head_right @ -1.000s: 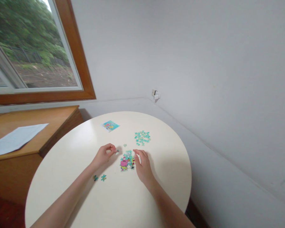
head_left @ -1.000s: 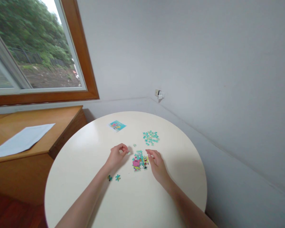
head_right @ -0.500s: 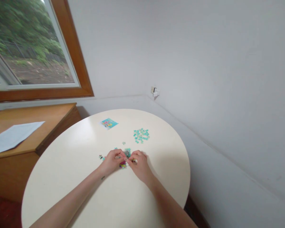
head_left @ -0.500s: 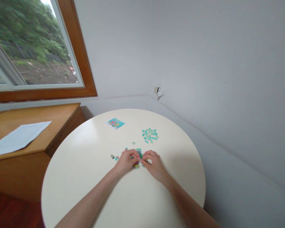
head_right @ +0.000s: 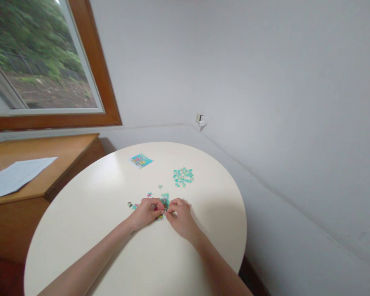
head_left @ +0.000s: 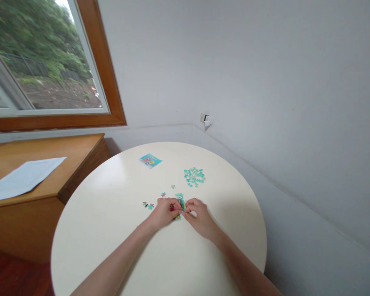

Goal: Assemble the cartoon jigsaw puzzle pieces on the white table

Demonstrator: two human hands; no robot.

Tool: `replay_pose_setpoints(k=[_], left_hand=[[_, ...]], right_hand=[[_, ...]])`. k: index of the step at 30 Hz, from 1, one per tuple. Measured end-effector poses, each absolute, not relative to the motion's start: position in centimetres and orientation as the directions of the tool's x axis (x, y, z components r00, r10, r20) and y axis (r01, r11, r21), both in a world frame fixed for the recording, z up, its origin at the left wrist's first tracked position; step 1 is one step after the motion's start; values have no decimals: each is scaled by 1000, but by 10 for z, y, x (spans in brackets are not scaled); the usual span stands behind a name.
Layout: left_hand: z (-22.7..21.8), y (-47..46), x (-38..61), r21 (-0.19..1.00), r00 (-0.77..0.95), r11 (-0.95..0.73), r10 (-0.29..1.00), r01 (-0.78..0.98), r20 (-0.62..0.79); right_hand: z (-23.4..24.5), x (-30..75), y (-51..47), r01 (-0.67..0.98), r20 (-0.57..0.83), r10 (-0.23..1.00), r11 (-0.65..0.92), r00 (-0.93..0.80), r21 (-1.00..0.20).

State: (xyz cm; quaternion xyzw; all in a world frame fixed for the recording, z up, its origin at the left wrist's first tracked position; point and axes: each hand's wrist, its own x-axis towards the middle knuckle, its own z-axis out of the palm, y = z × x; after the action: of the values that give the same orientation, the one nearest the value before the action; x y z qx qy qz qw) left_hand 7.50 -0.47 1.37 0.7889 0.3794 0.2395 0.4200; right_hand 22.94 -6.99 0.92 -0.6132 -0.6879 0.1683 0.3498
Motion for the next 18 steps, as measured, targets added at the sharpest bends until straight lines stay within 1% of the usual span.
replay_pose_setpoints(k=[3, 9, 12, 18], left_hand=[[16, -5, 74, 787, 593, -415, 801, 456, 79], [16, -3, 73, 683, 663, -532, 743, 501, 92], [14, -1, 71, 678, 681, -547, 726, 491, 91], [15, 2, 66, 706, 716, -538, 695, 460, 63]], right_hand=[[8, 229, -71, 750, 247, 969, 158, 7, -642], [7, 226, -72, 794, 221, 975, 118, 21, -596], [8, 223, -72, 815, 206, 978, 98, 27, -570], [8, 219, -72, 841, 191, 980, 64, 48, -537]])
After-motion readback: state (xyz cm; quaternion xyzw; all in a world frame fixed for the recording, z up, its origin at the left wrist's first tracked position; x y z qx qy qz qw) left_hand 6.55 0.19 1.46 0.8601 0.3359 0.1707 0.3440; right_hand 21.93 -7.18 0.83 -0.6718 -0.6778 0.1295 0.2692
